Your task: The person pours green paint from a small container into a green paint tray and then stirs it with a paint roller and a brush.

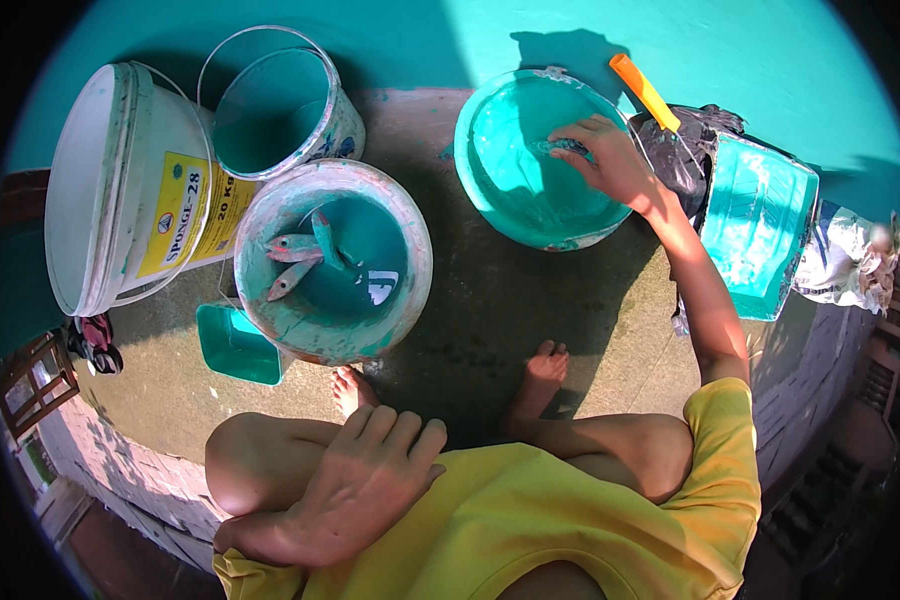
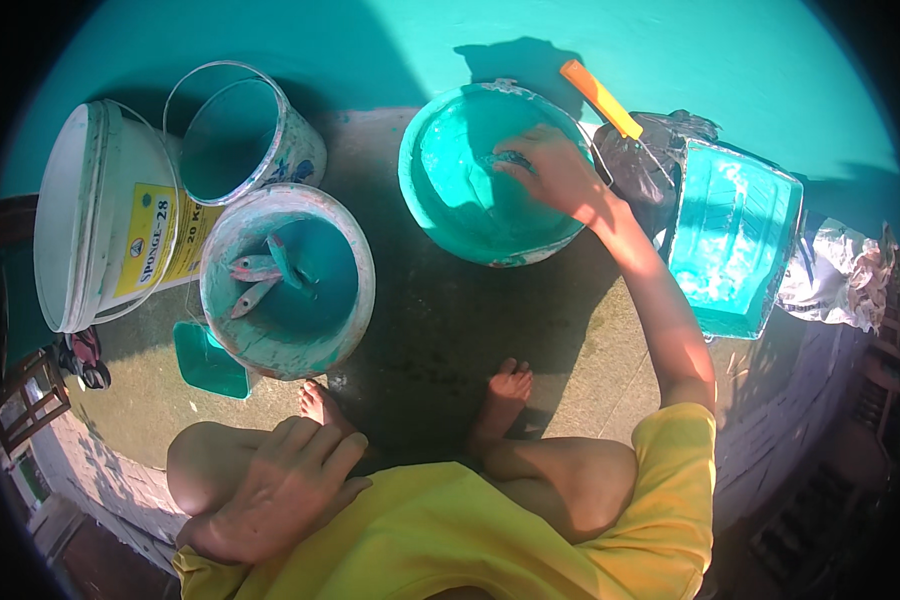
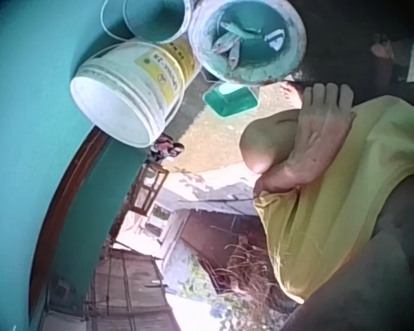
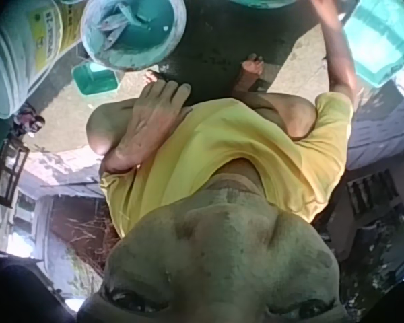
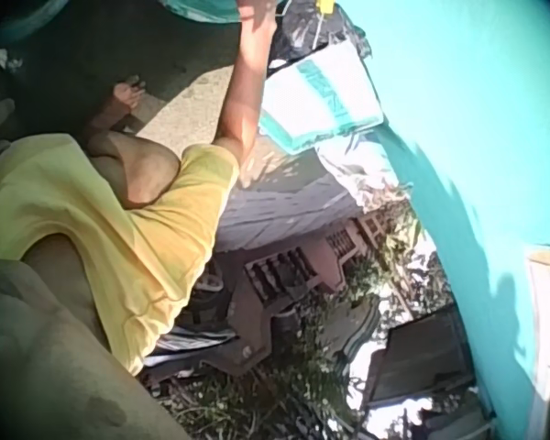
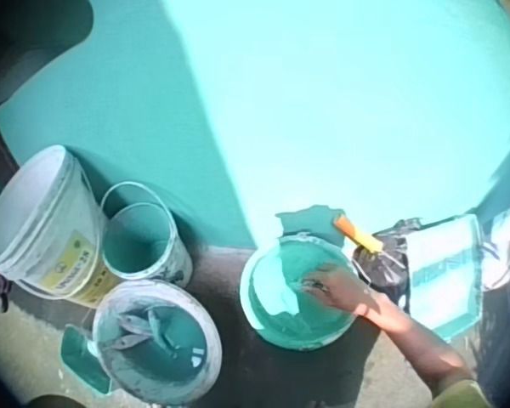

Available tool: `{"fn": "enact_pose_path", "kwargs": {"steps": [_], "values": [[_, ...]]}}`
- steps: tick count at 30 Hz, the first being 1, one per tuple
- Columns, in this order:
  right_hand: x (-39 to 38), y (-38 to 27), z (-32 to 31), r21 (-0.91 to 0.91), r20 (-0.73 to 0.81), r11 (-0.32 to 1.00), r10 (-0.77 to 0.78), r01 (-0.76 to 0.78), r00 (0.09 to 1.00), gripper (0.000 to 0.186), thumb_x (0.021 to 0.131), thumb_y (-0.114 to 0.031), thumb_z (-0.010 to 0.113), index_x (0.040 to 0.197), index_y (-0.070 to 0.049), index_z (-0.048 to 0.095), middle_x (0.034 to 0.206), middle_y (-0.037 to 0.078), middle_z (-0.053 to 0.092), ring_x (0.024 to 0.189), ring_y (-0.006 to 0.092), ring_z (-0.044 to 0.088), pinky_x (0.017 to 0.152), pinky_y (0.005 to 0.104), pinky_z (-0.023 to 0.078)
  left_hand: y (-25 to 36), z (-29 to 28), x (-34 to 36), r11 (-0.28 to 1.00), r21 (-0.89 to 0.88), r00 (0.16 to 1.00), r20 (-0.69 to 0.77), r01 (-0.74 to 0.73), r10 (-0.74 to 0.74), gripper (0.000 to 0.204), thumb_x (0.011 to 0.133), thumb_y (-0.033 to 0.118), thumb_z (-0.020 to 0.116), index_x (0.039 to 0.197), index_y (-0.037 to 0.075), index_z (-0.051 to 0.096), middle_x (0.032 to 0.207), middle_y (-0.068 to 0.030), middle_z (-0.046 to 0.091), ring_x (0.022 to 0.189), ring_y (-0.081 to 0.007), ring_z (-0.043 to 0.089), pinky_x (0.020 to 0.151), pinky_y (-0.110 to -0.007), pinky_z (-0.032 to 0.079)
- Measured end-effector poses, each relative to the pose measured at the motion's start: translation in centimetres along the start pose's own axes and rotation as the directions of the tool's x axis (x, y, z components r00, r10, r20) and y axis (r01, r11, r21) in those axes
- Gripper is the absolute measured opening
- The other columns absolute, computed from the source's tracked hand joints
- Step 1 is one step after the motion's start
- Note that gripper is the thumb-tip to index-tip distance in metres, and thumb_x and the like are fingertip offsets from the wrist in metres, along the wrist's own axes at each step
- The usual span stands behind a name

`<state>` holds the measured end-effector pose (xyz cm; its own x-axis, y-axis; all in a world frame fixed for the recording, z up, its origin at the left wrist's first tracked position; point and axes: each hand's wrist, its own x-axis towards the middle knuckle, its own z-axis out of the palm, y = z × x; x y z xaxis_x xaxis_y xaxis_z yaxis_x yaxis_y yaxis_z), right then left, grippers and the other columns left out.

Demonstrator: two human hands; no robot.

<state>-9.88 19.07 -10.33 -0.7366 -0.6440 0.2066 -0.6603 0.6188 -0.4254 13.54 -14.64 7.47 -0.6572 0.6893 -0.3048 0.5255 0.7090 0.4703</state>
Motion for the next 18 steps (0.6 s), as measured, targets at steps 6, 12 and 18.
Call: {"fn": "enact_pose_path", "kwargs": {"steps": [6, 12, 18], "values": [[-2.1, -1.0, -3.0, -0.157, 0.077, 0.98, 0.131, -0.118, 0.988, 0.027, 0.09, -0.022, 0.07, 0.106, -0.001, 0.068, 0.091, 0.018, 0.068, 0.086, 0.0373, 0.061, 0.077, 0.0436, 0.049, -0.1, 0.0, -0.1, 1.0, 0.001, 1.0, -0.019, 0.004, -0.004, 0.03, 0.082, 0.023, 0.068, 0.103, 0.003, 0.059, 0.083, -0.0072, 0.053, 0.082, -0.022, 0.053, 0.076, -0.033, 0.046], [-2.2, -3.0, -3.6, 0.195, 0.245, 0.951, 0.19, -0.24, 0.951, 0.027, 0.093, -0.026, 0.067, 0.102, -0.001, 0.07, 0.079, 0.02, 0.066, 0.074, 0.0349, 0.063, 0.07, 0.0406, 0.049, -0.1, 0.2, 0.0, 1.0, -0.001, 1.0, -0.003, -0.001, 0.001, 0.031, 0.082, 0.024, 0.068, 0.103, 0.003, 0.059, 0.084, -0.0074, 0.053, 0.082, -0.0222, 0.054, 0.076, -0.034, 0.046], [-1.2, -0.8, -0.3, 0.083, 0.024, 0.996, 0.013, -0.015, 1.0, 0.026, 0.092, -0.02, 0.069, 0.113, -0.005, 0.067, 0.099, 0.016, 0.068, 0.088, 0.035, 0.06, 0.078, 0.0416, 0.049, 0.2, 0.0, 0.1, 1.0, -0.025, 1.0, -0.007, 0.007, -0.007, 0.032, 0.082, 0.024, 0.068, 0.104, 0.003, 0.059, 0.083, -0.0074, 0.054, 0.082, -0.0226, 0.054, 0.076, -0.034, 0.047]]}}
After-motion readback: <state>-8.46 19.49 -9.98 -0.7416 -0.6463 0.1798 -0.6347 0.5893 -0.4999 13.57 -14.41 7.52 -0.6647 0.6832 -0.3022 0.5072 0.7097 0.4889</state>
